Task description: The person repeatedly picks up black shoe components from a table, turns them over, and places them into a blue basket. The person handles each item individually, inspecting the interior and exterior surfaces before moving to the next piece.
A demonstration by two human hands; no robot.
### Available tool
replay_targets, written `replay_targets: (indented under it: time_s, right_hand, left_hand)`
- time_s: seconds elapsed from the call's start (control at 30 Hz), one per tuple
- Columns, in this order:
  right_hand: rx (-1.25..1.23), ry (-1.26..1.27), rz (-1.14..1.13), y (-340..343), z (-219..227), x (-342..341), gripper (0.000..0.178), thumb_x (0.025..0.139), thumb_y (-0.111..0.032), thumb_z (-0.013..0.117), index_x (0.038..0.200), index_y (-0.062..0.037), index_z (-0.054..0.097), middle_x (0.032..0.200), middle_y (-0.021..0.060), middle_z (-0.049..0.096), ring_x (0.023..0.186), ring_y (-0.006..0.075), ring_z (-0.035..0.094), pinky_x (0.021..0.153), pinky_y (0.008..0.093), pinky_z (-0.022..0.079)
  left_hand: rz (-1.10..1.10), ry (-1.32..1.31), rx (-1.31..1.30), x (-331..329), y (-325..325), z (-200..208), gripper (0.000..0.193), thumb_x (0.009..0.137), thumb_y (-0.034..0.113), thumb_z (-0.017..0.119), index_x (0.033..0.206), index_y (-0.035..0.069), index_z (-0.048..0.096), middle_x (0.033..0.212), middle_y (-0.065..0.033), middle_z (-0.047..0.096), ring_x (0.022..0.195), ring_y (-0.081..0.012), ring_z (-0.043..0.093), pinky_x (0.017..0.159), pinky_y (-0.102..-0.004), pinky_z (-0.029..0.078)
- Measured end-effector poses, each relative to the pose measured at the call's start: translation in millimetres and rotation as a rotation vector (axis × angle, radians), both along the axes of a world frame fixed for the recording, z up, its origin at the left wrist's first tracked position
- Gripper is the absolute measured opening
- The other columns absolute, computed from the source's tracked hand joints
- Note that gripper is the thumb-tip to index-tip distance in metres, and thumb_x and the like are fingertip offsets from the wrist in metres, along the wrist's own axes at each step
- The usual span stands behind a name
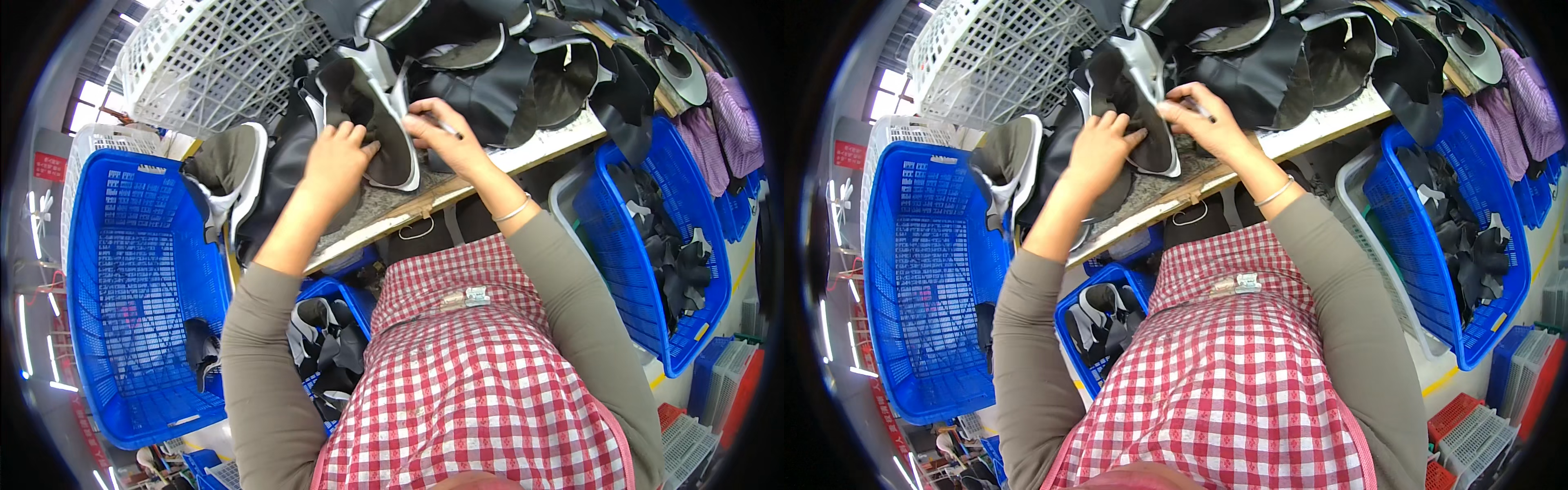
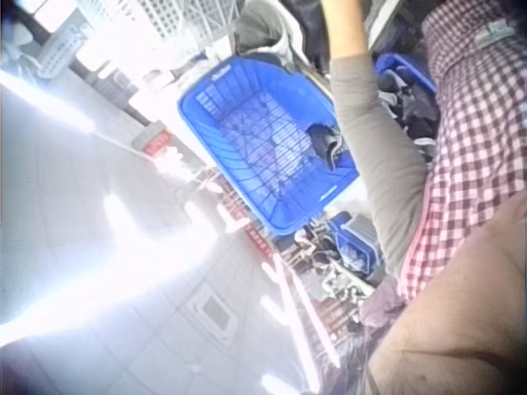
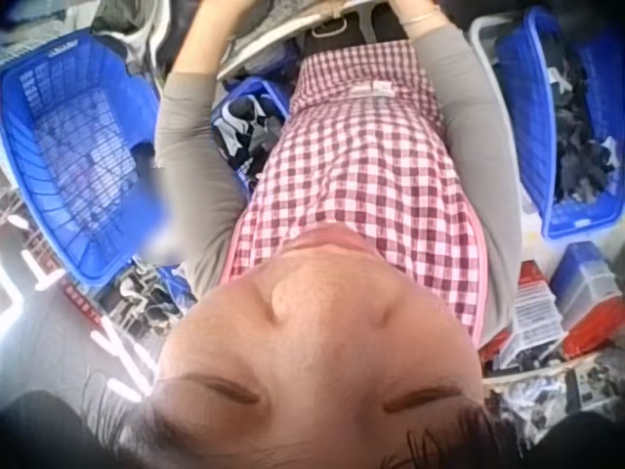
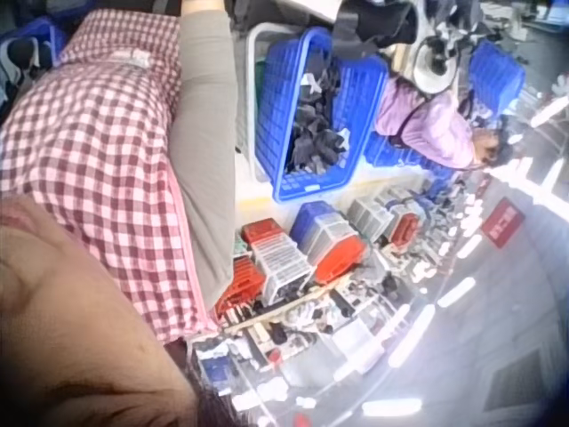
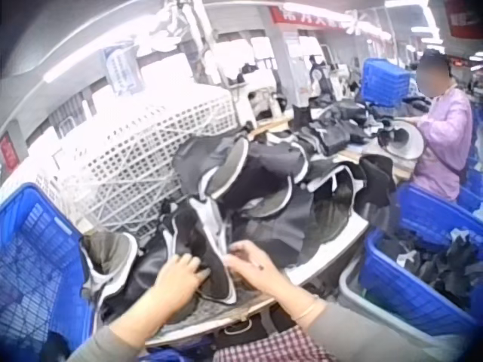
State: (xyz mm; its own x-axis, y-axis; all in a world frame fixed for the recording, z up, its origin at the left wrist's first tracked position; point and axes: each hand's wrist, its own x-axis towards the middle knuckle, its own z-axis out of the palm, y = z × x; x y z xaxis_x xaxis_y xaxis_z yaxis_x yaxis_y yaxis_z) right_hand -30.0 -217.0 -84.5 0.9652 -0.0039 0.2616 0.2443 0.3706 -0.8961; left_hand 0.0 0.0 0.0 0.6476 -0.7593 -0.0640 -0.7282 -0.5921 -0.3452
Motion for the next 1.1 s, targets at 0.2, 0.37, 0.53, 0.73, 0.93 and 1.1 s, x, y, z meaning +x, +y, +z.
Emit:
replay_targets:
  time_s: [0.2,0.37,0.53,0.73,0.93,1.1]
  right_hand:
    - [-0.463,-0.241,-0.232,-33.1,-20.4,5.2,0.029,0.097,-0.015,0.069,0.121,-0.0036,0.057,0.091,0.0027,0.061,0.084,0.0070,0.053,0.073,0.0268,0.047]
    - [-0.572,-0.366,-0.650,-39.1,-29.3,-4.1,0.022,0.100,-0.013,0.070,0.118,-0.0012,0.072,0.101,0.0079,0.072,0.091,0.0155,0.068,0.081,0.0276,0.053]
    - [-0.559,-0.355,-0.178,-36.4,-34.2,-17.8,0.020,0.100,-0.016,0.067,0.113,-0.0036,0.075,0.080,0.0040,0.069,0.073,0.0135,0.061,0.069,0.0278,0.050]
    - [-0.470,-0.001,-0.137,-19.5,-58.6,-1.6,0.029,0.097,-0.029,0.076,0.093,-0.0043,0.060,0.074,0.0013,0.067,0.069,0.0072,0.058,0.068,0.0262,0.049]
    - [-0.634,-0.031,-0.215,-17.2,-64.1,-4.2,0.029,0.096,-0.022,0.076,0.084,-0.0038,0.057,0.071,-0.0019,0.056,0.067,0.0069,0.049,0.061,0.0275,0.043]
    - [-0.790,-0.105,-0.313,-11.4,-58.0,-6.1,0.029,0.097,-0.020,0.075,0.084,-0.0024,0.056,0.069,-0.0004,0.053,0.065,0.0076,0.045,0.059,0.0283,0.041]
  left_hand:
    - [-0.048,0.106,-0.627,-46.8,-38.8,-71.5,0.082,0.071,0.030,0.091,0.132,-0.010,0.053,0.135,-0.0254,0.053,0.127,-0.0452,0.052,0.110,-0.0509,0.043]
    - [0.301,0.079,-0.732,-31.4,-44.8,-111.4,0.067,0.082,0.044,0.082,0.137,0.013,0.057,0.133,-0.0099,0.059,0.120,-0.0375,0.060,0.097,-0.0531,0.049]
    - [0.419,-0.025,-0.768,16.8,-53.1,-140.3,0.045,0.086,0.036,0.076,0.126,0.019,0.063,0.119,-0.0086,0.063,0.113,-0.0360,0.062,0.088,-0.0587,0.048]
    - [0.397,-0.116,-0.769,27.2,-55.6,-141.6,0.053,0.077,0.034,0.087,0.122,0.019,0.064,0.120,-0.0080,0.064,0.119,-0.0327,0.060,0.092,-0.0575,0.045]
    - [0.398,-0.083,-0.784,24.0,-57.0,-138.2,0.057,0.076,0.030,0.086,0.126,0.020,0.060,0.122,-0.0090,0.060,0.119,-0.0359,0.059,0.095,-0.0586,0.045]
    - [0.388,-0.065,-0.786,25.0,-57.1,-137.9,0.058,0.073,0.027,0.088,0.124,0.021,0.060,0.121,-0.0075,0.060,0.120,-0.0345,0.058,0.096,-0.0574,0.044]
